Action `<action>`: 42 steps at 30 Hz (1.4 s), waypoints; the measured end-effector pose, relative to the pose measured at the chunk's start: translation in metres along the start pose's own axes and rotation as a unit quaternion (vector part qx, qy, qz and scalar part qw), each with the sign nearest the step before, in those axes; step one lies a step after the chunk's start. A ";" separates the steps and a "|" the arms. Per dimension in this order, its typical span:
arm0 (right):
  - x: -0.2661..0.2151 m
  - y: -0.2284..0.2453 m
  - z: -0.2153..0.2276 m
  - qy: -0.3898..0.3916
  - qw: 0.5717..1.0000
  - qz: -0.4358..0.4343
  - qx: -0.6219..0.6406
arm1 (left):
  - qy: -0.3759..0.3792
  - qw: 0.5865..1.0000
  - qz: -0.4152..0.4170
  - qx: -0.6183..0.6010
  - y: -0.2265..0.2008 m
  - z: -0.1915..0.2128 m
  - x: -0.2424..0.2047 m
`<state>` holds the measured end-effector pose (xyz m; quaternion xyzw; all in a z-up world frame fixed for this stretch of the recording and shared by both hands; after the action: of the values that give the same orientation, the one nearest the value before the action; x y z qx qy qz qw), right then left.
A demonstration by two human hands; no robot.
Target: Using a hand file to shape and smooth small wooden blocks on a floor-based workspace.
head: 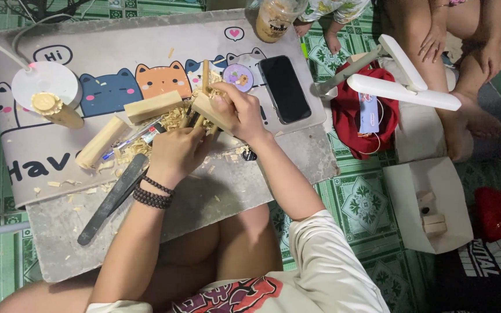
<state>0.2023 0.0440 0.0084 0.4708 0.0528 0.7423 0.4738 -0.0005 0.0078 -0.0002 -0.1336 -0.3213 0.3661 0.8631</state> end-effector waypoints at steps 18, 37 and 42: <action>0.003 0.001 0.009 -0.035 0.997 -0.064 0.016 | -0.046 0.995 -0.091 0.002 -0.015 0.014 0.009; -0.001 0.039 0.031 -0.128 0.973 0.160 -0.104 | -0.276 0.948 -0.146 -0.069 -0.030 0.020 0.016; -0.083 0.116 0.167 0.234 0.846 0.033 0.477 | -0.271 0.949 -0.038 -0.158 -0.039 0.036 0.013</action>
<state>0.2602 -0.1431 0.1070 0.4527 0.4945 0.7287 0.1399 0.0042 -0.0104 0.0515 -0.1516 -0.6018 0.2997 0.7245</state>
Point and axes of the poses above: each hand's wrist, its own x-axis towards the middle knuckle, its own z-axis out of the back of the hand, y = z × x, the point moved 1 cm from there along x, towards the middle knuckle, and after that the axes turned 11 degrees about -x, right-handed, at the moved point
